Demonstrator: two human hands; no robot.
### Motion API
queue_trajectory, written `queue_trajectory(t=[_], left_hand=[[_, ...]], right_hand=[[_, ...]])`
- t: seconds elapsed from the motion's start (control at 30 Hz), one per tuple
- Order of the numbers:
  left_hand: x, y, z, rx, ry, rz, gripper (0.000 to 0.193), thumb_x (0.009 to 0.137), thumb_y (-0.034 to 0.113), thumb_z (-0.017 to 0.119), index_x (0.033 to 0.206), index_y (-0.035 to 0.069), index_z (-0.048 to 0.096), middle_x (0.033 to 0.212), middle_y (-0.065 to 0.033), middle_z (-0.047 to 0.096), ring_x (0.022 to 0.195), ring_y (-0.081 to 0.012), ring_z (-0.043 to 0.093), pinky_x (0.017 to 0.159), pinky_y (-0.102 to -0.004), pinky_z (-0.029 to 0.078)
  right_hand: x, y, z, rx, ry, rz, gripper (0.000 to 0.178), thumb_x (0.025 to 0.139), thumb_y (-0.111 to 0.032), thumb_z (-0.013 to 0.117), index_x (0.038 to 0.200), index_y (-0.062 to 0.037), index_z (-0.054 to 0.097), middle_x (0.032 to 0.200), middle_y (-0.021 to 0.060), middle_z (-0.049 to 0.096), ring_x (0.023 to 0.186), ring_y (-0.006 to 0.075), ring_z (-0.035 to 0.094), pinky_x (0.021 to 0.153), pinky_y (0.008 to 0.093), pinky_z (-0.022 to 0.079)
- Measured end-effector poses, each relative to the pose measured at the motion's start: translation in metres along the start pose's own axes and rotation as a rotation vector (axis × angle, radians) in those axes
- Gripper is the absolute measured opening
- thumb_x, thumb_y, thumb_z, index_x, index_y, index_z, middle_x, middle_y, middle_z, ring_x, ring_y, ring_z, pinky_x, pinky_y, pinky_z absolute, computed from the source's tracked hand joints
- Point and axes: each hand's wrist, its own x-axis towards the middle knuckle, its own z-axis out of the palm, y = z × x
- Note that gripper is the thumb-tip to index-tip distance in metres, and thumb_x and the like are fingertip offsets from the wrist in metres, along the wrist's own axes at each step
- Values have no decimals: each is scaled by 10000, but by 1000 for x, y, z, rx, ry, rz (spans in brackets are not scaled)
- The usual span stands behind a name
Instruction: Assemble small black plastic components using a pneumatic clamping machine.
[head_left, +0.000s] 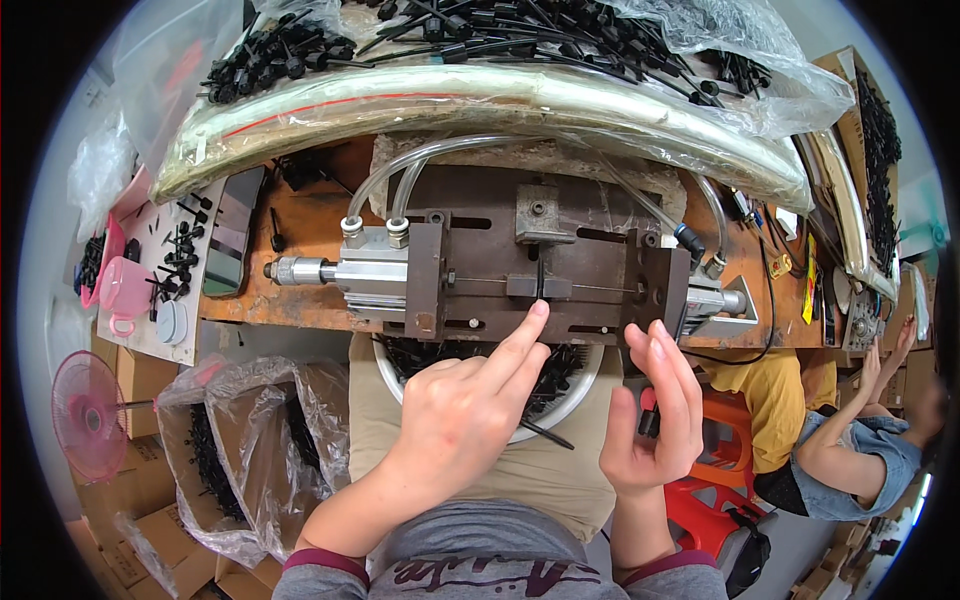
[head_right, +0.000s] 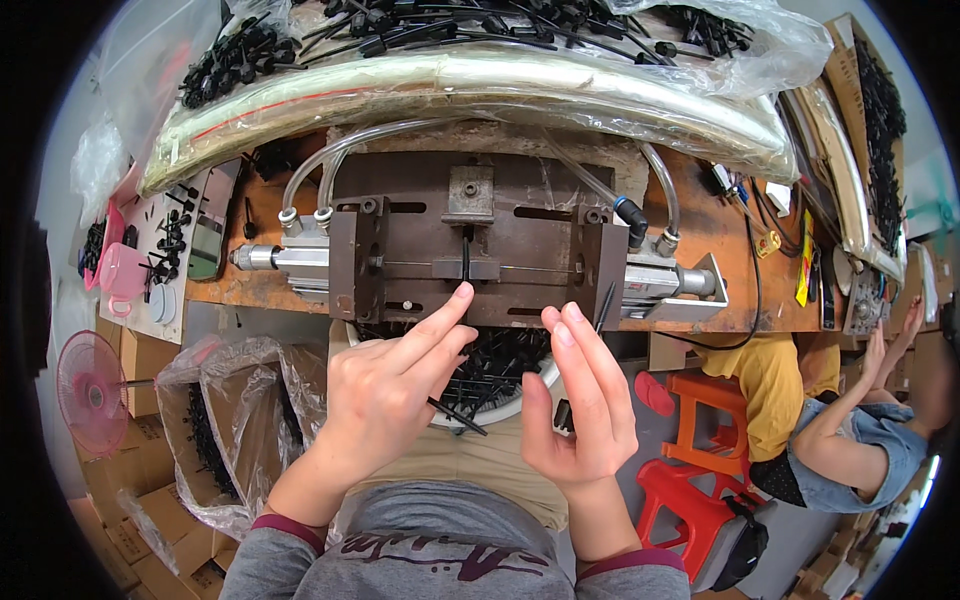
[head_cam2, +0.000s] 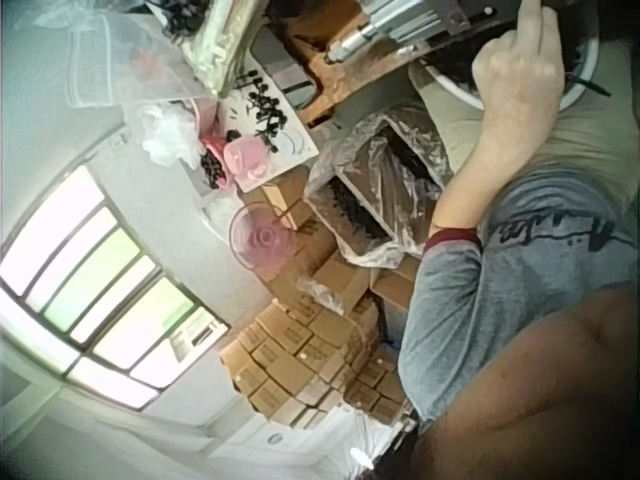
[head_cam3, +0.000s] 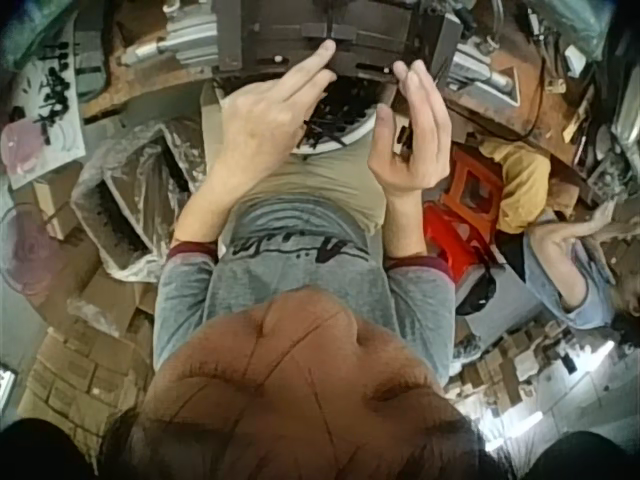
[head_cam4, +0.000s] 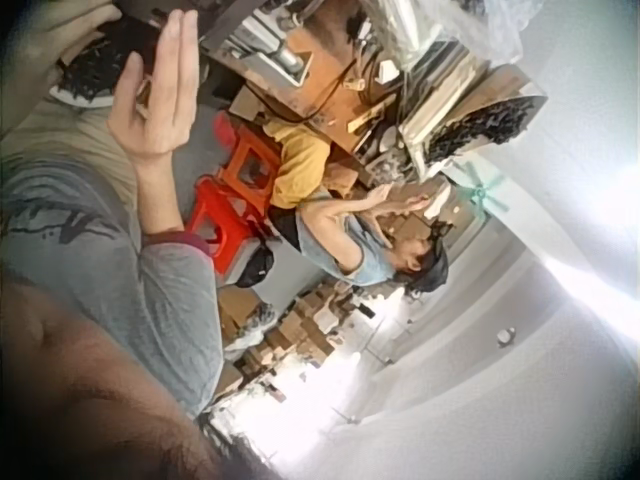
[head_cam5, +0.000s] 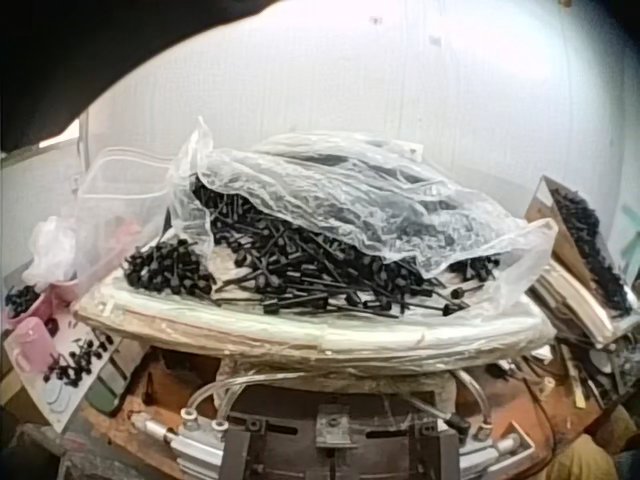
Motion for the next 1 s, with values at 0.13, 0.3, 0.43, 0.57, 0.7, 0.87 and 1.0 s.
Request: queue_trajectory(t=[0.13,0.3,0.43,0.57,0.7,0.87,1.0], left_hand=[[9,0,-4,35,-32,4,223,727,48,708,949,44,689,1257,-63,634,615,-154,663,527,-272,495],[12,1,-7,9,-82,-19,230,718,50,712,946,42,686,1249,-71,638,613,-173,665,548,-284,505],[13,1,-7,14,-92,-17,227,716,50,715,941,41,684,1250,-75,637,623,-180,672,549,-289,509],[14,-1,-6,-8,-70,-10,220,720,51,719,936,41,684,1248,-74,638,610,-177,669,538,-289,508],[10,-3,-1,-7,-15,5,216,721,61,730,931,43,685,1237,-71,645,587,-166,660,515,-272,500],[-2,4,-10,-118,-58,-13,228,725,106,756,940,64,695,1218,-60,656,596,-170,665,507,-264,505],[-25,2,-16,-361,-112,-40,350,696,163,816,1014,82,697,1184,-52,666,633,-191,668,525,-279,522]], right_hand=[[-5,4,-3,102,-12,-10,564,919,-239,616,1315,128,452,1327,345,457,1140,435,585,939,443,521],[-11,0,-5,233,-22,147,873,970,-538,403,1497,66,58,1454,341,320,1297,441,447,1040,447,397],[-7,-3,-4,289,33,187,810,952,-395,523,1474,34,75,1440,361,320,1291,452,450,1046,446,400],[-9,5,-7,350,-16,17,589,809,-62,756,1253,51,386,1346,374,428,1181,443,554,973,426,490],[-4,-2,-8,93,-109,-20,389,673,-19,832,991,35,615,1179,278,617,934,334,700,740,341,591],[1,-1,-7,-48,-132,-26,304,649,-26,825,920,18,693,1137,197,657,856,279,684,721,339,572],[11,-3,5,15,-241,-25,272,681,-10,781,929,29,675,1144,200,652,863,284,680,720,336,563]])
